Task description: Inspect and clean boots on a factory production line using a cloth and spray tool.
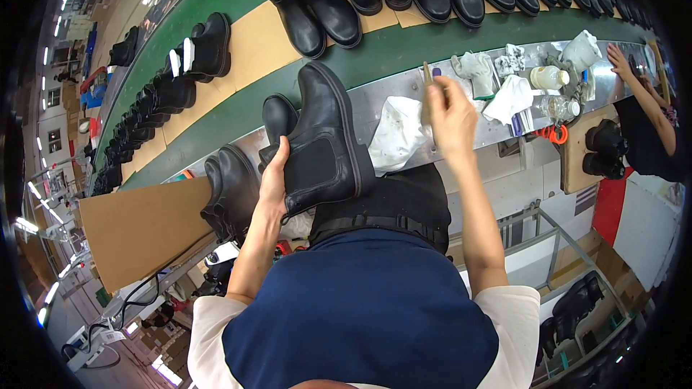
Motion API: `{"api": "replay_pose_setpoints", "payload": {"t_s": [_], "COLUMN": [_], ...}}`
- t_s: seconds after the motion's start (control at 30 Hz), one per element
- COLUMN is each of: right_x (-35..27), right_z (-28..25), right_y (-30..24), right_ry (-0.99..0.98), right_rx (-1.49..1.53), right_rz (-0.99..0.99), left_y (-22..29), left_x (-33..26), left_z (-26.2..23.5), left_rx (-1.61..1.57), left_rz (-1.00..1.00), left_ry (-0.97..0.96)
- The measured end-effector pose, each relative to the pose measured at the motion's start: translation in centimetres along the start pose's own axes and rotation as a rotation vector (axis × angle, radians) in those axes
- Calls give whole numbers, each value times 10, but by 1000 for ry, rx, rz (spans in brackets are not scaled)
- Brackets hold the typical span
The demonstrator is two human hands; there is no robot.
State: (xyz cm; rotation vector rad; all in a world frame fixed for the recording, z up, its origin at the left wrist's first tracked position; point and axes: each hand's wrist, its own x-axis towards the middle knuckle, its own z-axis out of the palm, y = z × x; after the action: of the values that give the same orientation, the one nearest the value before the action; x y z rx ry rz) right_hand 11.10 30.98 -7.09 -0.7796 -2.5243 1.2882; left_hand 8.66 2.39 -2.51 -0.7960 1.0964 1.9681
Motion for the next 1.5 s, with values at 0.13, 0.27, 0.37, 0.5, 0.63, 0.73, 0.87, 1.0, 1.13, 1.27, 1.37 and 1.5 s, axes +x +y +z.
{"api": "replay_pose_setpoints", "payload": {"t_s": [0.13,0.27,0.37,0.5,0.63,0.73,0.87,1.0,1.13,1.27,1.37,1.5], "right_x": [39,-8,-43,-28,-15,-17,-46,-59,-15,-10,-26,-31], "right_z": [2,50,81,77,69,98,165,193,170,132,136,132], "right_y": [109,55,55,88,45,11,15,29,52,86,77,76], "right_ry": [39,-159,-617,-479,-398,-628,-634,-481,-747,-704,-682,-652], "right_rx": [-370,-155,-446,-697,-305,-37,157,354,1083,1072,1077,1086], "right_rz": [-52,-379,-804,-627,-374,122,325,353,499,558,572,595], "left_y": [-2,-5,-15,-26,5,29,-30,-45,-20,21,14,-6], "left_x": [16,17,30,28,-15,32,115,127,126,58,65,91], "left_z": [1,-9,1,8,-15,-98,-213,-120,-89,-12,0,-18], "left_rx": [8,27,279,758,659,518,369,222,-231,-426,-382,-480], "left_rz": [38,71,196,254,603,851,218,340,233,103,181,107], "left_ry": [15,75,173,-50,-27,491,503,286,-136,-490,-409,-559]}}
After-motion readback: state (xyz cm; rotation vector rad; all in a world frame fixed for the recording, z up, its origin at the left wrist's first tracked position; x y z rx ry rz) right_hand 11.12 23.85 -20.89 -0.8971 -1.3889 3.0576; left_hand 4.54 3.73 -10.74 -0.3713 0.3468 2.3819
